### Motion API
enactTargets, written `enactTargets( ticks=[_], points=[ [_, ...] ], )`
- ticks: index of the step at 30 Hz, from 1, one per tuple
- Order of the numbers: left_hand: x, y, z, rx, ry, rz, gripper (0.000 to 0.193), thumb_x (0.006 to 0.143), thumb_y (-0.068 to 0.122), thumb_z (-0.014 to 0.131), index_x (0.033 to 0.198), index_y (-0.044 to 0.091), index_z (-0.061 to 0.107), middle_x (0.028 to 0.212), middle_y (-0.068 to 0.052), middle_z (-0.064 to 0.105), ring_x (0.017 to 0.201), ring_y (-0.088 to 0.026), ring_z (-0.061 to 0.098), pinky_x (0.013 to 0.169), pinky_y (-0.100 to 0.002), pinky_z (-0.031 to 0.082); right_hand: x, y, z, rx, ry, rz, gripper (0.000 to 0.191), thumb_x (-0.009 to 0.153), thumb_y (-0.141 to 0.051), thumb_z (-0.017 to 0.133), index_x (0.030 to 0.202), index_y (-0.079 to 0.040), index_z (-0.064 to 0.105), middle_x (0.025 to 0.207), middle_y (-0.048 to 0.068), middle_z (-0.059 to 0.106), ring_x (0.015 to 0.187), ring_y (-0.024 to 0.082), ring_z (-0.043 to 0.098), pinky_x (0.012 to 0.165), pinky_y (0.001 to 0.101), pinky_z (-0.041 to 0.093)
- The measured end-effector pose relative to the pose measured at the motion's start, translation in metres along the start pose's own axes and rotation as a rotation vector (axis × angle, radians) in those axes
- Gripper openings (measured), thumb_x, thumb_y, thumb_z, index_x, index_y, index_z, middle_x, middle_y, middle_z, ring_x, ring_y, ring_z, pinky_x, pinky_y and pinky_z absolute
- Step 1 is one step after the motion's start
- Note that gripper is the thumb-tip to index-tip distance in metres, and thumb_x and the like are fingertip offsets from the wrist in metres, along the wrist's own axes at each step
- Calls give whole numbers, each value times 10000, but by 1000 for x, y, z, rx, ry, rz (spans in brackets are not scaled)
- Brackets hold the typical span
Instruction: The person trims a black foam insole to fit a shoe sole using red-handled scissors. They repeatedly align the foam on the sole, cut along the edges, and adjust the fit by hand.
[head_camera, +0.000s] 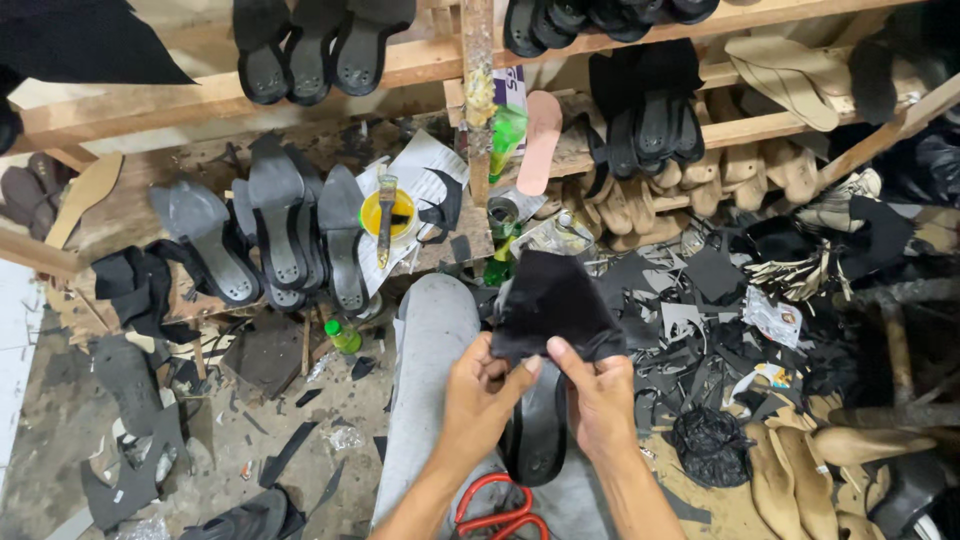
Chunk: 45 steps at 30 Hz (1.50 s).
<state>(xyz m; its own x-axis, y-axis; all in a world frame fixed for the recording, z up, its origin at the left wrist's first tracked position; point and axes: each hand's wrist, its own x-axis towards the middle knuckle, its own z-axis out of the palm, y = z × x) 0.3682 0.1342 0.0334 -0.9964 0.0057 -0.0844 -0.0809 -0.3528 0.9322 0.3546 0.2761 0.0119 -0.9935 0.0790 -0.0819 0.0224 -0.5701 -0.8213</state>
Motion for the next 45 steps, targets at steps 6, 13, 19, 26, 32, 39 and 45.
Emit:
enactTargets(
  ticks=[6,13,19,26,32,39,45],
  points=[
    [-2,18,1,122,22,106,68,974,55,686,981,-12,678,838,32,657,758,-26,568,651,-209,485,-3,-32,15,-155,-36,-115,450,866,33,728,1303,87,637,1264,130,702,1125,190,666,1029,350,501],
    [-3,40,2,170,-8,89,244,1079,173,605,974,-37,673,801,26,581,716,-44,528,631,-226,467,-1,-49,12,3,-45,-116,339,960,3,673,1283,104,646,1247,139,710,1126,209,674,1028,377,515],
    [5,64,8,66,20,113,198,952,121,666,1118,17,698,1001,-13,694,843,-63,614,725,-226,524,-2,-48,32,-55,-92,-187,399,908,36,654,1307,30,644,1266,96,709,1140,173,669,1033,337,499],
    [8,70,9,142,61,267,187,964,145,692,1041,-19,737,957,23,712,883,-51,616,793,-211,520,-4,-37,29,-28,-41,-33,418,897,47,692,1310,48,630,1270,141,687,1155,227,655,1028,376,498],
    [9,45,-2,185,130,193,322,1022,212,634,785,-6,635,745,91,536,720,-26,434,601,-238,376,6,-38,29,340,131,155,341,950,-125,662,1252,32,663,1266,142,709,1150,249,684,1047,398,508],
    [10,33,-15,295,158,215,420,1065,259,582,719,41,483,692,85,385,673,-38,325,558,-264,273,-3,-38,39,169,132,9,368,911,-31,672,1278,-10,649,1249,99,706,1140,238,671,1023,405,515],
    [7,30,-14,59,97,232,324,1029,199,673,782,-2,612,784,62,494,744,-46,405,639,-250,346,-1,-35,39,66,138,-3,423,883,5,707,1302,1,647,1280,98,693,1154,228,664,1030,408,511]
  ],
)
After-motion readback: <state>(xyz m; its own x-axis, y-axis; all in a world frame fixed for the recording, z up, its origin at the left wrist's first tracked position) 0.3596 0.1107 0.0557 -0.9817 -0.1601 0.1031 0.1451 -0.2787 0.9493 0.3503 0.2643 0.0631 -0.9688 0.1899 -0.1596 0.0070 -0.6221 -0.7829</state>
